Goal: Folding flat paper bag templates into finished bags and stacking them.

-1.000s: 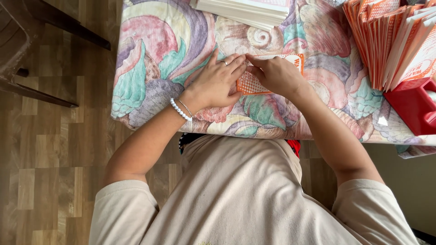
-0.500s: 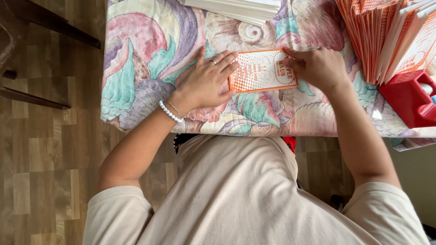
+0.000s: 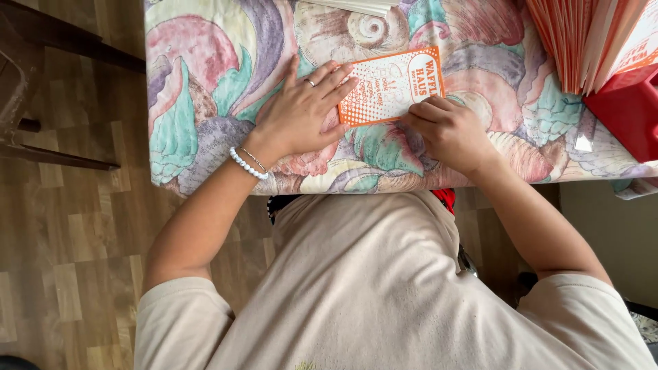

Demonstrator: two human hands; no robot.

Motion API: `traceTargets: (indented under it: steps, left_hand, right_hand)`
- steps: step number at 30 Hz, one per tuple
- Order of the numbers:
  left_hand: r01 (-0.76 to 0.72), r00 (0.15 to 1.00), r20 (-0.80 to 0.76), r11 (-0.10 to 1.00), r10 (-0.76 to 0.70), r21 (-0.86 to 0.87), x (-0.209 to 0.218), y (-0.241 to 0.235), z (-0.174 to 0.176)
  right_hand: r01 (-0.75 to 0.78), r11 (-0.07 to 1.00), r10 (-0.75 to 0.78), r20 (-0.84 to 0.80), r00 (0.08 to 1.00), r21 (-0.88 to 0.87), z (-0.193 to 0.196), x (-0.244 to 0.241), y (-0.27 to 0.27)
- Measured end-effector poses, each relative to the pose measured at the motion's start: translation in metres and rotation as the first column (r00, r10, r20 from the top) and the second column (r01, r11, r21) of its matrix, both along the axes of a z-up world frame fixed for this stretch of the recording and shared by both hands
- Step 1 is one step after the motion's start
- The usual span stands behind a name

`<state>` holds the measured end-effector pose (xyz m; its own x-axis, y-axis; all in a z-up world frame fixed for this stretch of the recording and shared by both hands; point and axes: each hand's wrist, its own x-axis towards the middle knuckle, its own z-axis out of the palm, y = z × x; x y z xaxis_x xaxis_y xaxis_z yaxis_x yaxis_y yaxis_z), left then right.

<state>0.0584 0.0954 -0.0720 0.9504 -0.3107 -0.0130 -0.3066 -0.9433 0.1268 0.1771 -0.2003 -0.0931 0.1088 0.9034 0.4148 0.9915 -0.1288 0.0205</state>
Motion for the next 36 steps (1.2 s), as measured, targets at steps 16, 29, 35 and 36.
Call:
traceTargets:
  steps: [16,29,35,36]
  left_hand:
    - [-0.018,0.997,0.077,0.999,0.02,-0.027,-0.002,-0.003,-0.018]
    - [-0.033,0.997,0.071,0.998,0.036,-0.048,0.005,-0.007,-0.011]
    - [0.036,0.979,0.205,0.994,-0.015,-0.102,0.009,-0.006,-0.007]
    - [0.039,0.976,0.219,0.992,-0.011,-0.123,0.009,-0.006,-0.003]
  right_hand:
    - [0.382,0.826,-0.437,-0.043,0.898,-0.413,0.008,0.038,0.079]
    - [0.518,0.801,-0.523,0.07,0.849,-0.298,0.019,0.082,0.028]
    - [0.217,0.964,-0.245,-0.195,0.95,-0.154,0.027,0.044,0.074]
    - [0.223,0.958,-0.259,-0.209,0.943,-0.179,0.025,0.044,0.08]
